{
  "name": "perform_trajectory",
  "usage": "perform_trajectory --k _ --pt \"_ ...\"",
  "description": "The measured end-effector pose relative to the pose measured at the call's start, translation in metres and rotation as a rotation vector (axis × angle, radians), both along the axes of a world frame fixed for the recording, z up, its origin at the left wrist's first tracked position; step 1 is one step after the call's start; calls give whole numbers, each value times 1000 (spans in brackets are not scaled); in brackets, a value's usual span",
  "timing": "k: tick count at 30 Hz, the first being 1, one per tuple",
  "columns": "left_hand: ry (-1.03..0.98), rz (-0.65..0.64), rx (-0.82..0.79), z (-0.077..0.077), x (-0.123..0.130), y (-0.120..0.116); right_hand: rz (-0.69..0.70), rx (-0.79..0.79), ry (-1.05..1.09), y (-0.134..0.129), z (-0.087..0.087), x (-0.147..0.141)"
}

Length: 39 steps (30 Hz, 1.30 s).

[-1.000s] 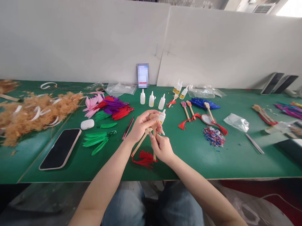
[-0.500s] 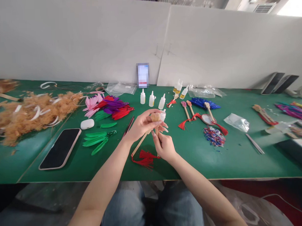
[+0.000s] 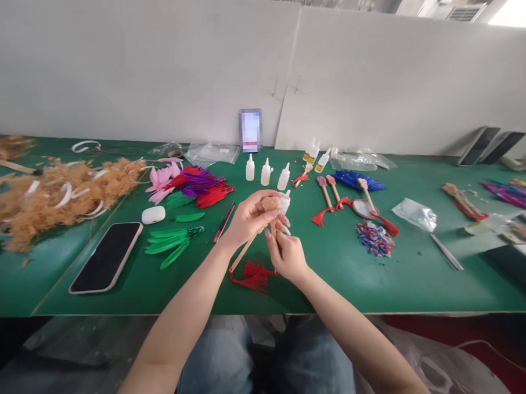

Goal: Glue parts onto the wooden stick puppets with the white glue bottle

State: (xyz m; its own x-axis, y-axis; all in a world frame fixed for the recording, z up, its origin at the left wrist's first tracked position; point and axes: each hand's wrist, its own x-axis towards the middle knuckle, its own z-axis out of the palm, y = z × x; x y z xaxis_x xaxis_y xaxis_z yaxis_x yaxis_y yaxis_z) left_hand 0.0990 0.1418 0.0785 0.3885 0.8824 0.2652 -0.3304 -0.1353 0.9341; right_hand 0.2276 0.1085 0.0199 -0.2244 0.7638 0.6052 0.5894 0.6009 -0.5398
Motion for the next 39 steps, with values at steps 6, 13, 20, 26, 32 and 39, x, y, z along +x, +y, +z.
perform_trajectory --k 6,13,20,26,32,39 --pt "-3 9 20 -1 -1 1 5 33 -4 -2 0 -2" --pt "-24 -21 15 -2 -2 3 38 -83 84 -3 2 -2" --pt "-36 -190 -102 -7 2 5 139 -337 314 -1 5 1" --pt "46 -147 -157 -9 7 3 353 -390 127 12 18 22" --pt "25 58 -117 -11 4 8 120 -309 319 21 27 45" --pt "78 9 -213 -9 13 2 352 -279 479 22 21 35"
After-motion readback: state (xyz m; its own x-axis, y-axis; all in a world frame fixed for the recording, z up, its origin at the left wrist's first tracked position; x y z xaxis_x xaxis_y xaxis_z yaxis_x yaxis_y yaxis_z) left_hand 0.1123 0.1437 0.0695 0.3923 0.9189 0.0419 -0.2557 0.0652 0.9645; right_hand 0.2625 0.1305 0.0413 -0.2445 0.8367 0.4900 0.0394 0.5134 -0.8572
